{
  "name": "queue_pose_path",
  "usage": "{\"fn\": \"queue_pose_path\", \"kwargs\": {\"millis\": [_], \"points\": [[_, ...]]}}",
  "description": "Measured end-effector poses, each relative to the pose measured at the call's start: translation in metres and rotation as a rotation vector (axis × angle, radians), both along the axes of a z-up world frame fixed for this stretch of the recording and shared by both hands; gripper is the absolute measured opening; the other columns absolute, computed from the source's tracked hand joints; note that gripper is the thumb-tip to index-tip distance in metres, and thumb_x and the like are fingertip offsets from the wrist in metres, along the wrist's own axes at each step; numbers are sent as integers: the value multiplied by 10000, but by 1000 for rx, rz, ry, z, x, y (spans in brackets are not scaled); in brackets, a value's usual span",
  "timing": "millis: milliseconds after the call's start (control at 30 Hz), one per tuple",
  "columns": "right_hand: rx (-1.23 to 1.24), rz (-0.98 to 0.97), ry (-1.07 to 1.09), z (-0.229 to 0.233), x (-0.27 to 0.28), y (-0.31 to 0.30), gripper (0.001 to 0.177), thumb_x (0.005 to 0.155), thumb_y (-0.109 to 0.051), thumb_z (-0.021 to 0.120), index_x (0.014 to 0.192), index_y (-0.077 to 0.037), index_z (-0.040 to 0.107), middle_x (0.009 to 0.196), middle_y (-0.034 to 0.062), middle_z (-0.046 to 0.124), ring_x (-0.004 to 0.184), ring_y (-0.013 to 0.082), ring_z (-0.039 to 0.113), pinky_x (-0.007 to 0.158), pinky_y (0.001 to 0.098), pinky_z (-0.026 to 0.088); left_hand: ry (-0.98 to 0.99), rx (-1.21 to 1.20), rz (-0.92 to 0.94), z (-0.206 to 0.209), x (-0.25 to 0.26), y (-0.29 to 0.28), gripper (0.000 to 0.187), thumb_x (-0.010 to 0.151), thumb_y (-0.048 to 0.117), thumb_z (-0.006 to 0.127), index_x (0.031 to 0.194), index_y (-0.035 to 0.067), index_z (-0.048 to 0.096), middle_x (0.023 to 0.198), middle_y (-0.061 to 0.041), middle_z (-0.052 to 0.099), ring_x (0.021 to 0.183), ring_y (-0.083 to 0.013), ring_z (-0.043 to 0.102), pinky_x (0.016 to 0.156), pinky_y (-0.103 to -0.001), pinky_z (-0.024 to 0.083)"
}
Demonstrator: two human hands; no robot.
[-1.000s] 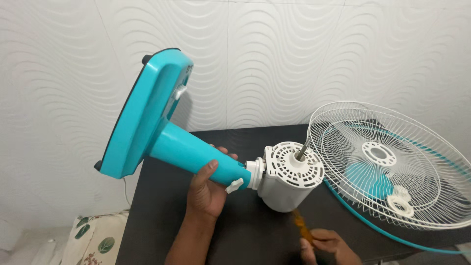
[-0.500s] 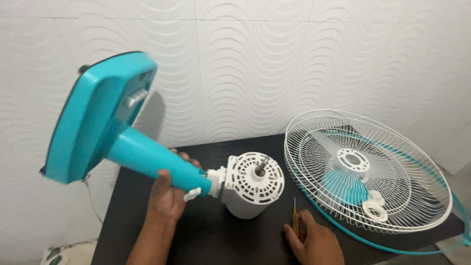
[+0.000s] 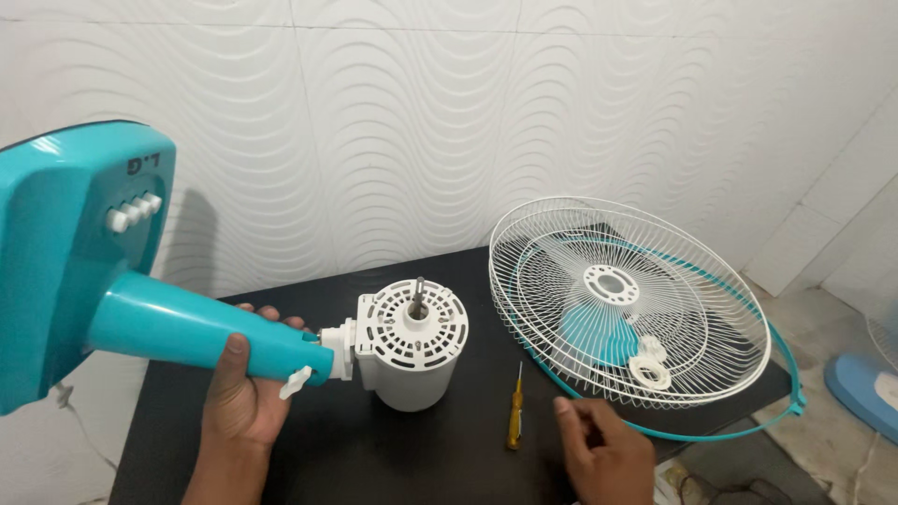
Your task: The person assembles a table fan by attaching the motor housing to the base, securing the front grille, and installing the fan blade. They use a screwdriver to tighten screws and fasten components together.
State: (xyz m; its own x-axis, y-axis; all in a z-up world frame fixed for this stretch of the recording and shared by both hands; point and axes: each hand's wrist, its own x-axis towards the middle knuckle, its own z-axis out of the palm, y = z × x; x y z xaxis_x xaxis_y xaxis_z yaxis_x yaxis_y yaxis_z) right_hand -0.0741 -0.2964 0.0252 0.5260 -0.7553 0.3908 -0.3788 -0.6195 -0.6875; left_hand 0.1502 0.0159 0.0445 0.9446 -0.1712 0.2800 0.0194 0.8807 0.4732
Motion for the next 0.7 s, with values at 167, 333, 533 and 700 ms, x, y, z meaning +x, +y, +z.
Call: {"fn": "queue_pose_path", "kwargs": {"millis": [167,333,533,700], "points": [[-223,-237,-280,30,-28,-68,240,1015,-291,748,1105,-68,755,807,102,738,721,197,718,655,326,549,22,42,28,4,0,-1,548,744,261,927,1194,182,625,1098,-43,680,1094,-303,676,982,-550,564],[-101,-18,375,78,-5,-130,408,876,-439,770,1171,-157,779,989,105,799,913,267,775,827,397,596,0,43,19,7,-3,-2,514,761,233,918,1184,179,632,1090,-45,683,1082,-298,674,972,-561,568],[-70,121,881,88,25,-150,647,732,-499,877,1294,-231,702,1232,73,770,1139,264,740,970,399,586,-14,40,4,12,-9,-3,514,773,220,907,1200,177,624,1090,-54,678,1079,-305,677,970,-567,573],[-73,150,862,93,23,-140,536,769,-412,846,1262,-226,750,1201,67,775,1078,260,754,948,383,603,-12,61,24,16,-11,-3,534,761,239,913,1197,174,610,1094,-60,672,1090,-313,677,963,-567,569]]}}
